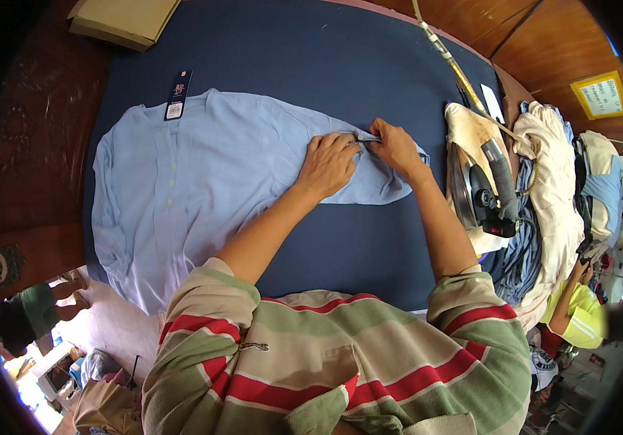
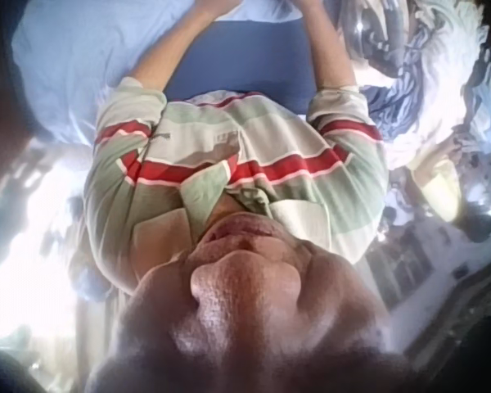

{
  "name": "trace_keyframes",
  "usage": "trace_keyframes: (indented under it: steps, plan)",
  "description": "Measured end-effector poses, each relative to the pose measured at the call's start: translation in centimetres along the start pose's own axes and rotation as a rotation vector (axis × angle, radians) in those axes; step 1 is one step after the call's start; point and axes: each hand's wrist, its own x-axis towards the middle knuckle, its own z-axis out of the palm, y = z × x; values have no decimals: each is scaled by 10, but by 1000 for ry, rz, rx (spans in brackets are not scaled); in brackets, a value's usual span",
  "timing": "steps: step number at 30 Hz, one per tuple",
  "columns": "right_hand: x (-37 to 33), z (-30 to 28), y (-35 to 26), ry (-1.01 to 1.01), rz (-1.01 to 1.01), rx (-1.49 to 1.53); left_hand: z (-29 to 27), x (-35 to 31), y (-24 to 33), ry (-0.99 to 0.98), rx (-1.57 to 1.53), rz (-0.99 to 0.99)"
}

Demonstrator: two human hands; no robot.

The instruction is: The person irons a blue shirt using a steam iron, smoothing out the front panels and the sleeves on a work surface.

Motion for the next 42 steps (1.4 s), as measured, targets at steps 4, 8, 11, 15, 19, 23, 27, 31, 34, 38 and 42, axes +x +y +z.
trace_keyframes:
  steps: [4, 8, 11, 15, 19, 23, 27, 31, 34, 38, 42]
  plan:
    - [-4, 6, -1, 255, 24, -139, 2, -1, 6, -82, 151, 50]
    - [-24, 14, -15, 542, -326, -78, 0, -1, 5, -144, 188, 34]
    - [-64, 30, -10, 306, -522, 91, 0, -4, 4, -152, 181, 30]
    - [-89, 37, 23, 92, -625, -90, 5, -2, 4, -135, 233, 52]
    - [-95, 38, 25, 29, -692, -135, 6, -2, 5, -115, 276, 64]
    - [-85, 27, 1, -9, -389, 176, 3, -4, 6, -75, 249, 60]
    - [-36, 40, -50, 340, -73, 1352, -6, 0, -7, -66, -162, -63]
    - [-16, 80, -26, 391, -245, 317, -26, -14, -11, 51, -153, -229]
    - [-18, 87, -28, 319, -330, -89, -15, -30, -12, 137, 99, -252]
    - [-29, 90, -20, 480, -261, -264, -22, -21, -33, 77, 278, -376]
    - [-33, 89, -16, 403, -215, -307, -46, -5, -87, -20, 458, -441]
